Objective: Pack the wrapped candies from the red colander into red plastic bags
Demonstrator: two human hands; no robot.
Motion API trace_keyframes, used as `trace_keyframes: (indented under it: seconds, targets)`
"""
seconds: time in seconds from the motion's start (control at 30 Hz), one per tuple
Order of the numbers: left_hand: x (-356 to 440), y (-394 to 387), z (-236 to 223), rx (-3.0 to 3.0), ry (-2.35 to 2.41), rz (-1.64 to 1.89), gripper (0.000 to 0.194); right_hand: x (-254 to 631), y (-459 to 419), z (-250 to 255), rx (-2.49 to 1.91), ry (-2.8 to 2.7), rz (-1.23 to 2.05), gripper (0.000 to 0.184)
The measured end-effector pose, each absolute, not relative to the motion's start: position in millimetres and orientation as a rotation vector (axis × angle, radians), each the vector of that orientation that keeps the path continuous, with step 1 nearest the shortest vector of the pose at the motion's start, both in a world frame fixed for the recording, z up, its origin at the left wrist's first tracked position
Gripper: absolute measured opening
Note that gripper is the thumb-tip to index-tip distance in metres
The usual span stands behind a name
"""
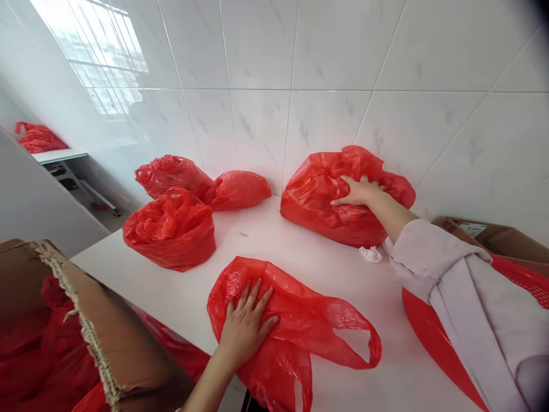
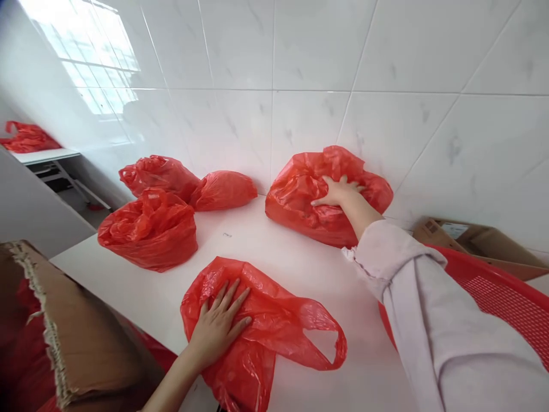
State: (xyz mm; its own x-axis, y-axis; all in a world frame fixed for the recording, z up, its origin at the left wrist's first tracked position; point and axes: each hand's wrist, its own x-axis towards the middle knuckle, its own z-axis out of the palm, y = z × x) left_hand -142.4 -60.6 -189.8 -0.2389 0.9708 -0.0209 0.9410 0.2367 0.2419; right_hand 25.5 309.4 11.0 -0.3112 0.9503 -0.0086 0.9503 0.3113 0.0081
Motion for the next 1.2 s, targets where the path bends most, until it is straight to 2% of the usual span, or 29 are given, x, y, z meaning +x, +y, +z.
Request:
trace_keyframes:
  seconds: [0.07,0.23,0.53,0.63,0.7,0.8,0.9,1.0,1.1,1.13,1.2]
  targets:
    - [-144,-52,-189,1.824,2.321,0.279,0.062,30,313,-2,1.808,2.46,-0.094,0.115]
    - [-146,-32,-187,1.827,2.291,0.303,0.064,35,313,-21,1.845,2.531,0.049,0.099]
    - [-148,-30,-189,1.901,2.295,0.46,0.053,42,278,-5,1.853,2.792,0.207,0.087]
    - [-148,-30,-190,1.896,2.286,0.53,0.051,41,247,1,1.726,2.948,0.318,0.077]
    - [-147,-30,-191,1.89,2.282,0.575,0.05,37,221,-1,1.506,3.068,0.318,0.063]
    - [-148,-31,-191,1.892,2.273,0.617,0.049,30,175,-22,1.033,3.148,0.152,0.043]
    - [-149,-33,-191,1.903,2.249,0.681,0.045,31,126,-57,0.76,3.026,-0.195,0.044]
    - [-151,-34,-191,1.924,2.19,0.784,0.035,41,89,-91,0.78,2.936,-0.372,0.049]
    - [-153,-36,-188,1.96,2.093,0.934,0.03,55,76,-108,0.904,2.954,-0.457,0.017]
    - [-153,-37,-185,1.959,2.074,0.997,0.03,60,77,-109,0.949,2.96,-0.508,0.013]
    - [-150,-44,-173,1.922,2.073,1.14,0.031,73,82,-106,1.047,2.952,-0.642,0.026]
